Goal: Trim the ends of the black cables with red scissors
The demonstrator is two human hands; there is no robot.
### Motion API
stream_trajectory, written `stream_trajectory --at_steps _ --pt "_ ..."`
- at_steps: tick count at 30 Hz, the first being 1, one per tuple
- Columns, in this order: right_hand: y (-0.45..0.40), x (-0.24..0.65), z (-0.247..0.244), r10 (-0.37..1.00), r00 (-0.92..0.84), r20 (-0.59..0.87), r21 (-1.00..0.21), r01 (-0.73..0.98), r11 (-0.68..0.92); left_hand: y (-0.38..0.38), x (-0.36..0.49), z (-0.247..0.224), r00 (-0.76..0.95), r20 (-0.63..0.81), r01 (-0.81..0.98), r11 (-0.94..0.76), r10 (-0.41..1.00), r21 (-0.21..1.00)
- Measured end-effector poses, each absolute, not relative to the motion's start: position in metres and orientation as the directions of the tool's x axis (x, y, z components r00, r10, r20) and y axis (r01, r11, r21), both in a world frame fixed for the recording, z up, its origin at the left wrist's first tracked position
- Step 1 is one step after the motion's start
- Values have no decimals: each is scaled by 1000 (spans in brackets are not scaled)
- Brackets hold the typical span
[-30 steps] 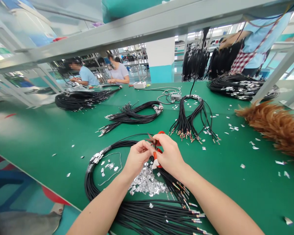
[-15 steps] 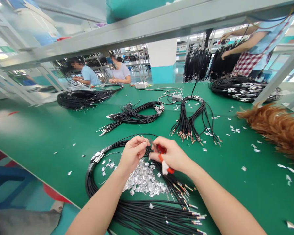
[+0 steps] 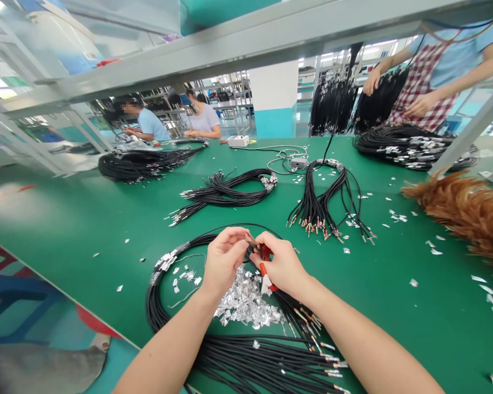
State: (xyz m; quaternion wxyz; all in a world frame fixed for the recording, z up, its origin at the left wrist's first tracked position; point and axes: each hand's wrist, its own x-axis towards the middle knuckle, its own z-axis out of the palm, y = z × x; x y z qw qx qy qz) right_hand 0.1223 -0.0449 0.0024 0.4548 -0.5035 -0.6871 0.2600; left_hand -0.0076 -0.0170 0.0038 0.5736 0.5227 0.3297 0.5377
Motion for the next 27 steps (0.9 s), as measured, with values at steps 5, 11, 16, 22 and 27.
stream_trajectory --at_steps 5,11,16,22,27 --pt "-45 118 1 916 -49 398 -796 478 372 -19 -8 6 99 235 -191 -213 967 958" --pt "-45 120 3 933 40 359 -835 461 302 -21 -5 6 230 214 -197 -170 949 966" --pt "-41 123 -1 952 89 292 -872 434 226 -18 -4 6 306 146 -246 -70 941 967" --pt "-44 138 17 958 -221 184 -885 386 259 -12 -10 10 340 43 -348 84 939 934" --pt "-49 142 26 908 -419 19 -945 290 153 -9 -16 15 347 39 -388 106 937 916"
